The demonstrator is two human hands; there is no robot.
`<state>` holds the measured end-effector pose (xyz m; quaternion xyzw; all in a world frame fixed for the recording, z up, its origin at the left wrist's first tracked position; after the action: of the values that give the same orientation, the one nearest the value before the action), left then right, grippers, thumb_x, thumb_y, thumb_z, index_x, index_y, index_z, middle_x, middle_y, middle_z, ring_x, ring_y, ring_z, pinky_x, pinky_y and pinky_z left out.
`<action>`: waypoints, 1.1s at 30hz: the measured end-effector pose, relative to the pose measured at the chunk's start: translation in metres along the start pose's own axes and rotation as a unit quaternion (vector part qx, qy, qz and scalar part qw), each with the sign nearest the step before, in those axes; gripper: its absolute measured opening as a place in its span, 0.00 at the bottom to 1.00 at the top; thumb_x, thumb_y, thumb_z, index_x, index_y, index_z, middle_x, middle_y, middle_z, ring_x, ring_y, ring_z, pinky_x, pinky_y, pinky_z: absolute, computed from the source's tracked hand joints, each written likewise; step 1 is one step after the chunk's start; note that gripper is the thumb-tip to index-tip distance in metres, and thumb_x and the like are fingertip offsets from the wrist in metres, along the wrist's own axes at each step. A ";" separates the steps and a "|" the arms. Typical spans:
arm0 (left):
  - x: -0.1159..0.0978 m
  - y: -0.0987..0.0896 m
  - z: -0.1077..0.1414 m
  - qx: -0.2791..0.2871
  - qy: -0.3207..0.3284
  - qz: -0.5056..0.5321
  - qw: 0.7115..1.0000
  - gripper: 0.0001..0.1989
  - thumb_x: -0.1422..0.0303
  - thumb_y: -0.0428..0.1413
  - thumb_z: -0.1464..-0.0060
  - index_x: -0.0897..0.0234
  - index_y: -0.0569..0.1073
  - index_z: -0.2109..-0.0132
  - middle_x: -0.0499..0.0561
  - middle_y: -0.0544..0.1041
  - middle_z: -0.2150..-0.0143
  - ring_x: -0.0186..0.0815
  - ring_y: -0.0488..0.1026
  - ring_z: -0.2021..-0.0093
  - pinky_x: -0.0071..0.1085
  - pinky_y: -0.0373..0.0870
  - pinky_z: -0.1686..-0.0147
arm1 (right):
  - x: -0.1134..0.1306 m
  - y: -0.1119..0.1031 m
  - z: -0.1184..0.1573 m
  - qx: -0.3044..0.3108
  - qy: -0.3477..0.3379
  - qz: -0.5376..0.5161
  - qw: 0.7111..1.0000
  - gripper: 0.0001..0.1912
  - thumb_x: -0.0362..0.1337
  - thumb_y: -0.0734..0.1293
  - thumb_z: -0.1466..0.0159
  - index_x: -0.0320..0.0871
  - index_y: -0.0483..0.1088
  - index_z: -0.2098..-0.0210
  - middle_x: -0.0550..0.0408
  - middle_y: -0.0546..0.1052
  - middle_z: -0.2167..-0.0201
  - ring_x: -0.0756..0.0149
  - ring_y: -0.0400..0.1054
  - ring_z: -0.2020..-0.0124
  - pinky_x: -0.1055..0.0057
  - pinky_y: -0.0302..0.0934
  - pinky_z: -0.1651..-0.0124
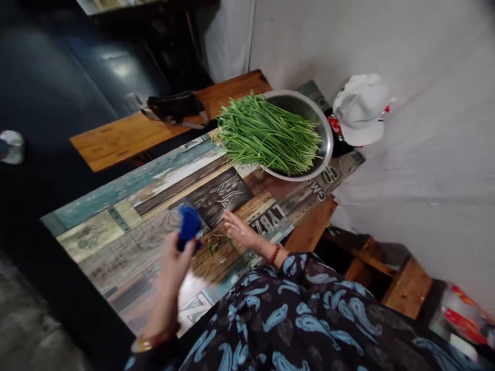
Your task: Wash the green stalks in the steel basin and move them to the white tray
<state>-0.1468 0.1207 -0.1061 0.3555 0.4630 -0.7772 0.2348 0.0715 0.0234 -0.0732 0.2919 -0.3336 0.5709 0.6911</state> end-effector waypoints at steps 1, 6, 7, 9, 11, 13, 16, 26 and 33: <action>-0.027 0.021 0.017 0.030 0.034 0.039 0.998 0.18 0.55 0.55 0.43 0.63 0.74 0.52 0.53 0.78 0.60 0.42 0.76 0.60 0.39 0.76 0.58 | 0.005 0.010 0.003 -0.004 -0.023 0.009 1.000 0.38 0.47 0.72 0.36 0.46 0.60 0.30 0.43 0.68 0.32 0.56 0.65 0.34 0.57 0.60 0.33; -0.076 0.067 0.054 0.194 0.115 0.155 0.962 0.25 0.56 0.55 0.40 0.59 0.70 0.39 0.60 0.77 0.45 0.45 0.78 0.50 0.43 0.77 0.50 | 0.016 -0.027 0.038 -0.145 -0.016 0.014 0.989 0.26 0.46 0.62 0.33 0.38 0.70 0.40 0.43 0.77 0.44 0.58 0.73 0.44 0.60 0.64 0.37; -0.065 0.064 0.051 0.188 0.101 0.155 0.965 0.27 0.56 0.55 0.38 0.59 0.67 0.36 0.61 0.76 0.44 0.44 0.78 0.50 0.42 0.77 0.50 | 0.017 -0.057 0.048 -0.185 -0.006 0.032 0.982 0.27 0.46 0.61 0.33 0.36 0.69 0.40 0.41 0.77 0.45 0.58 0.73 0.45 0.60 0.65 0.39; -0.028 0.051 0.044 0.120 0.063 0.099 0.986 0.28 0.55 0.54 0.38 0.60 0.66 0.34 0.61 0.75 0.44 0.45 0.78 0.49 0.45 0.76 0.48 | 0.017 -0.135 0.069 -0.291 -0.028 0.120 0.949 0.30 0.45 0.61 0.33 0.35 0.64 0.36 0.38 0.72 0.39 0.59 0.69 0.40 0.61 0.61 0.36; 0.016 0.037 0.046 0.013 0.020 -0.013 1.000 0.30 0.53 0.55 0.39 0.65 0.68 0.35 0.65 0.74 0.42 0.51 0.74 0.43 0.52 0.71 0.42 | 0.012 -0.224 0.085 -0.383 -0.020 0.254 0.888 0.34 0.46 0.62 0.33 0.36 0.59 0.32 0.37 0.65 0.33 0.57 0.61 0.33 0.59 0.53 0.30; 0.054 0.030 0.063 -0.056 -0.018 -0.115 0.992 0.34 0.53 0.54 0.40 0.72 0.66 0.34 0.72 0.69 0.37 0.58 0.66 0.34 0.57 0.62 0.35 | -0.004 -0.303 0.087 -0.460 0.052 0.329 0.823 0.39 0.46 0.65 0.36 0.34 0.55 0.31 0.31 0.62 0.31 0.49 0.60 0.32 0.50 0.52 0.30; 0.086 0.039 0.108 -0.035 -0.046 -0.192 0.980 0.39 0.52 0.54 0.39 0.78 0.61 0.31 0.77 0.58 0.29 0.61 0.54 0.27 0.58 0.55 0.31 | -0.047 -0.347 0.071 -0.452 0.087 0.442 0.770 0.37 0.46 0.62 0.34 0.32 0.56 0.31 0.26 0.63 0.33 0.40 0.59 0.32 0.39 0.54 0.33; 0.115 0.093 0.166 -0.053 -0.104 -0.234 0.965 0.41 0.50 0.51 0.38 0.75 0.59 0.28 0.72 0.54 0.25 0.58 0.43 0.23 0.56 0.40 0.28 | -0.126 -0.030 0.045 -0.045 -0.210 0.487 0.846 0.17 0.31 0.59 0.33 0.45 0.76 0.51 0.42 0.72 0.39 0.52 0.64 0.36 0.49 0.63 0.37; 0.120 0.094 0.171 -0.100 -0.079 -0.237 0.963 0.38 0.53 0.53 0.39 0.72 0.61 0.29 0.69 0.58 0.26 0.55 0.46 0.23 0.53 0.44 0.28 | -0.052 -0.118 -0.026 -0.167 -0.157 0.462 0.857 0.29 0.37 0.56 0.30 0.42 0.61 0.31 0.39 0.73 0.40 0.52 0.68 0.39 0.51 0.63 0.37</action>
<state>-0.2153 -0.0782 -0.1956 0.1481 0.5895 -0.7858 0.1141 0.1840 -0.0081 -0.1334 0.0700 -0.6242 0.7069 0.3254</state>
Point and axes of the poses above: each hand's wrist, its own z-axis away from the middle knuckle, its own y-axis out of the palm, x = y × z, the point moved 1 cm from there along -z, towards the middle knuckle
